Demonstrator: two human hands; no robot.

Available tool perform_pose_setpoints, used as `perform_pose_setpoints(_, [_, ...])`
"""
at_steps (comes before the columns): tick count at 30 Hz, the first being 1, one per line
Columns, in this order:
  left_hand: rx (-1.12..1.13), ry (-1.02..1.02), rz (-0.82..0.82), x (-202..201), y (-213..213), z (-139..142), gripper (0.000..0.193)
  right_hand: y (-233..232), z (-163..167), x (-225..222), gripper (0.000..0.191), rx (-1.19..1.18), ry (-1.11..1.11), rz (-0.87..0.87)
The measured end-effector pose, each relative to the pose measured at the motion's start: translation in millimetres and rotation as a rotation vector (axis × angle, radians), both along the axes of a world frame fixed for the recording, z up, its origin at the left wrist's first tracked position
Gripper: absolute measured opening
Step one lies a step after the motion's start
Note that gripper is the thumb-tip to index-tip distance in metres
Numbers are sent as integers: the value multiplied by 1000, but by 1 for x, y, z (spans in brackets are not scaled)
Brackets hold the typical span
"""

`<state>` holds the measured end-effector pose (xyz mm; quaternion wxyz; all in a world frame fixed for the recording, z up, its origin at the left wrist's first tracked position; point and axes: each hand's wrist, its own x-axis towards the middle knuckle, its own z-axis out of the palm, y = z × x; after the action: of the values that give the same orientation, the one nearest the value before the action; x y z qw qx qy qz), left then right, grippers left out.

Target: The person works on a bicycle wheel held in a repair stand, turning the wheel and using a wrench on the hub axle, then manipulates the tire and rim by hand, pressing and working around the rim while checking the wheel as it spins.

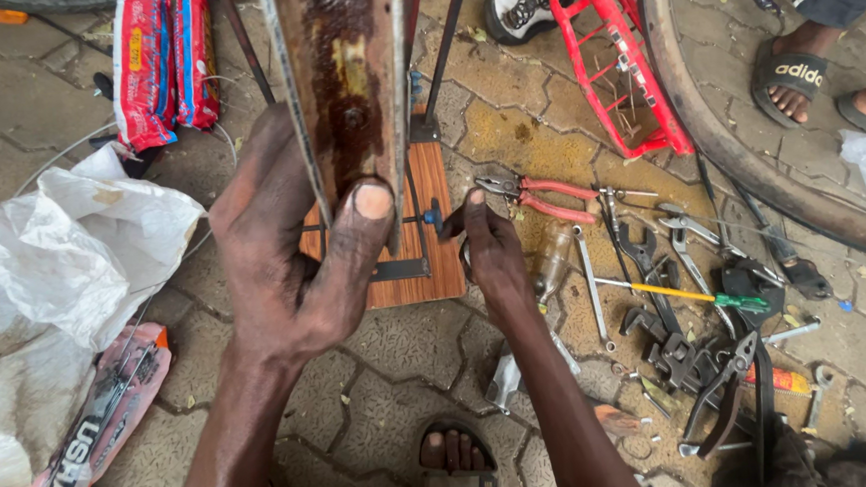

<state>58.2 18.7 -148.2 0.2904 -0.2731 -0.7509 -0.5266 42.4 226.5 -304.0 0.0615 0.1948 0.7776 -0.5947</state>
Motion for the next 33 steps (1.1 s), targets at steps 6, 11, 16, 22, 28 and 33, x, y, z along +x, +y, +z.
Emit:
perform_pose_setpoints(6, [-20,-20,25,3,-3,-5,44,5,-7,1,89,34,62,157])
perform_pose_setpoints(11, [126,-243,25,-10,-9,-58,55,12,-18,4,84,-135,-28,-28])
perform_pose_setpoints(16, [36,-586,198,-45,-26,-108,74,13,-14,14,66,-343,51,-79])
perform_pose_setpoints(22, [110,-625,364,-55,-32,-99,70,6,-6,23,55,-364,52,-20])
perform_pose_setpoints(28, [121,27,198,-14,-23,-53,55,-1,-7,15,36,-396,131,-48])
perform_pose_setpoints(33, [-96,241,214,-7,-13,-24,34,-4,-2,20,32,-296,281,-203])
